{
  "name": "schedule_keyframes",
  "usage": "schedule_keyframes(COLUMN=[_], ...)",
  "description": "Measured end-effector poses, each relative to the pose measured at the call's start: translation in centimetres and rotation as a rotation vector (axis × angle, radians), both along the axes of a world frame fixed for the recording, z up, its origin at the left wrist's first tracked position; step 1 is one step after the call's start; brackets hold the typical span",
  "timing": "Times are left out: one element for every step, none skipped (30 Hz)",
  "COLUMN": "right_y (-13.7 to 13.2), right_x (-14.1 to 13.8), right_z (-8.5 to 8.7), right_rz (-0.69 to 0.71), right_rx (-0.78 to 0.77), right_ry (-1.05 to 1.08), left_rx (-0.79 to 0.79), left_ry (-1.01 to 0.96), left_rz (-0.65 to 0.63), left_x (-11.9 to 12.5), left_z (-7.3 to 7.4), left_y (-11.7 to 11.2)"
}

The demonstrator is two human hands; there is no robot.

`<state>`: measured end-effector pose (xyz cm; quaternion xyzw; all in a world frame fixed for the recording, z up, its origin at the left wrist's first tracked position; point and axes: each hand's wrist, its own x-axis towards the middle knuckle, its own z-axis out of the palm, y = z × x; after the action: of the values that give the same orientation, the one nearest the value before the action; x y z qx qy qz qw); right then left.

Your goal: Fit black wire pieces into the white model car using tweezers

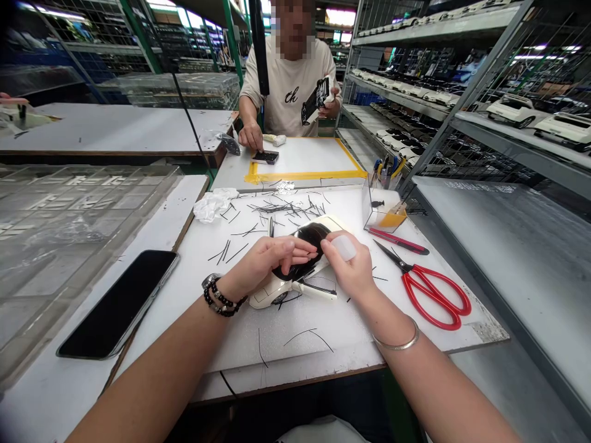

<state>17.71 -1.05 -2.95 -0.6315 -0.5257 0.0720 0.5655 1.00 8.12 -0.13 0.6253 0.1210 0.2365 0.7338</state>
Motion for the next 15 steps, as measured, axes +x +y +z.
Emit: schedule_keyframes(right_y=[-0.01,-0.02,-0.03,-0.04,-0.04,-0.05,-0.05,-0.04,-0.04,-0.03,-0.01,0.02,0.06,0.12,0.19], right_x=[0.0,-0.01,-0.01,-0.02,-0.04,-0.06,-0.08,-0.11,-0.13,-0.13,-0.11,-0.06,0.05,0.21,0.43], right_z=[-0.02,-0.04,-0.05,-0.05,-0.03,-0.01,0.03,0.06,0.09,0.1,0.08,0.04,-0.01,-0.07,-0.1], right_rz=[0.0,0.0,0.0,0.003,0.008,0.013,0.017,0.019,0.02,0.019,0.017,0.014,0.012,0.013,0.019], right_rx=[0.001,-0.002,-0.006,-0.009,-0.009,-0.005,0.001,0.007,0.009,0.008,0.005,0.002,0.001,0.012,0.032], right_ry=[0.002,0.005,0.009,0.013,0.016,0.018,0.019,0.018,0.013,0.006,-0.001,-0.003,0.002,0.024,0.07], left_rx=[0.001,0.003,0.004,0.005,0.006,0.006,0.006,0.006,0.006,0.006,0.005,0.005,0.005,0.005,0.003], left_ry=[0.0,0.0,-0.001,-0.002,-0.003,-0.005,-0.005,-0.005,-0.004,-0.002,0.0,0.003,0.005,0.007,0.008], left_rz=[0.0,0.0,0.0,0.001,0.002,0.003,0.002,0.002,0.001,0.001,0.0,0.001,0.001,0.002,0.001], left_x=[-0.01,-0.01,-0.01,0.0,0.0,0.0,0.0,0.0,0.0,-0.01,-0.01,-0.02,-0.02,-0.03,-0.04], left_z=[0.0,0.01,0.02,0.04,0.05,0.06,0.07,0.08,0.09,0.09,0.09,0.09,0.1,0.1,0.1], left_y=[0.0,0.0,0.0,0.0,-0.01,-0.01,-0.01,-0.02,-0.02,-0.03,-0.03,-0.04,-0.05,-0.05,-0.05])
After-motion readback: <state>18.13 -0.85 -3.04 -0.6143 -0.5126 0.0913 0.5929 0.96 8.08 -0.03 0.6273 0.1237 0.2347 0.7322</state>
